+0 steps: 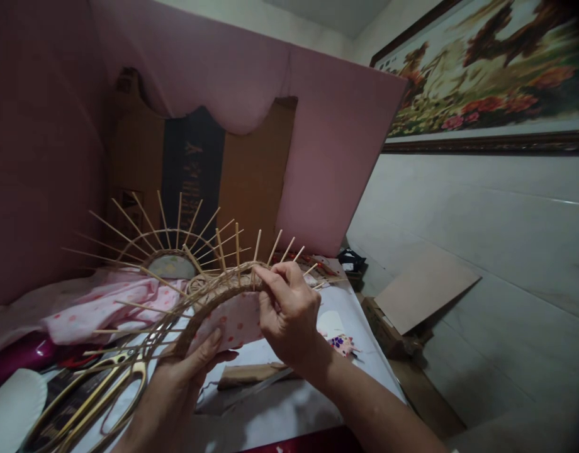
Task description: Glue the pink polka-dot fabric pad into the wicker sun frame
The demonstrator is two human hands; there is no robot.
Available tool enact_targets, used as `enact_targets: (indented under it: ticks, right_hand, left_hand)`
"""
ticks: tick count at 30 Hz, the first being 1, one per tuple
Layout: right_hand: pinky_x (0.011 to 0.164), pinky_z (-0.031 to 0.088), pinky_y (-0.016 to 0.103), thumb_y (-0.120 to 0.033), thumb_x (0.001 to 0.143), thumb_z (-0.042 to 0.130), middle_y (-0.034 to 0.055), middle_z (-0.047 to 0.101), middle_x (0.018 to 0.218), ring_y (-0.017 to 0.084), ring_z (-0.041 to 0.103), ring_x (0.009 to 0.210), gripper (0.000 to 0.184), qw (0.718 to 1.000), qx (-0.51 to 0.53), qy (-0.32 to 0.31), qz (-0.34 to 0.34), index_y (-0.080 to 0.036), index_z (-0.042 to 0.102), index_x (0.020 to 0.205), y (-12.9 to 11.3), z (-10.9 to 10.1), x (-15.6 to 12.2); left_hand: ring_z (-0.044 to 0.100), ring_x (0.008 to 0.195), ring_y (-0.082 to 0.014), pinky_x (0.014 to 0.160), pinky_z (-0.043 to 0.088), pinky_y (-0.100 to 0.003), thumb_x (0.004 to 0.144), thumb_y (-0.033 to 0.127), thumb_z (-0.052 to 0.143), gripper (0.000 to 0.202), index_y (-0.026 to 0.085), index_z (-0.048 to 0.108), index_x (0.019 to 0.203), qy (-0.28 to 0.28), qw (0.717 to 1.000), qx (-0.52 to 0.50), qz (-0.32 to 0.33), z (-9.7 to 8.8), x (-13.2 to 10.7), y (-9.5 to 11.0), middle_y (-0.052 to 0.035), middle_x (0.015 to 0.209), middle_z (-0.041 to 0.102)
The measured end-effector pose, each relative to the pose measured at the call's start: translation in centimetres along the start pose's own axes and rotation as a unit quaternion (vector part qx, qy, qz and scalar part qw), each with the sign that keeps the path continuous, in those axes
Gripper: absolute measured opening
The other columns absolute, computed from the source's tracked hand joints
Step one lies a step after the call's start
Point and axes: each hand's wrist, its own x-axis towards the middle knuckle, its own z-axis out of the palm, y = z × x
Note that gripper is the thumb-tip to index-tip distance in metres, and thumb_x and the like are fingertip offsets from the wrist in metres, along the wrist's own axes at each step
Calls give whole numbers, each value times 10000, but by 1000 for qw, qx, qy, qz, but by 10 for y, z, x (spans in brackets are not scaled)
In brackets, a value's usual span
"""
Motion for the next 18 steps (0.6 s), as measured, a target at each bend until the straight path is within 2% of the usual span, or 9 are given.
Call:
enact_targets:
  ticks: [6,11,14,18]
  right_hand:
    - [629,432,260,-229,897,496,51,640,755,141,574,673,197,999,8,18,30,-163,658,988,1,-4,7]
    - [629,411,252,-219,897,500,41,652,761,134,577,671,165,1000,6,2,27,-186,654,946,4,-3,5]
    - [626,403,258,-220,897,496,40,650,749,139,574,660,168,1000,-8,-7,19,-191,658,932,5,-3,4]
    - [617,397,253,-227,888,516,44,681,756,143,599,660,155,1000,-6,14,18,-179,657,931,3,-4,6]
  left_hand:
    - [531,1159,-329,721,588,-346,720,266,716,464,290,619,1174,-6,1000,16,-12,-3,0,-2,-44,1247,615]
    - [506,1186,-334,738,584,-357,730,294,705,444,285,619,1166,-4,999,39,-12,-3,-3,-2,-45,1289,586]
    - [500,1193,-328,728,586,-360,724,286,708,465,323,605,1176,-5,999,46,4,-1,-3,-2,-17,1325,557]
    - [536,1154,-320,752,576,-368,715,294,713,430,298,634,1137,-7,999,45,-5,-4,-1,-4,-32,1257,612]
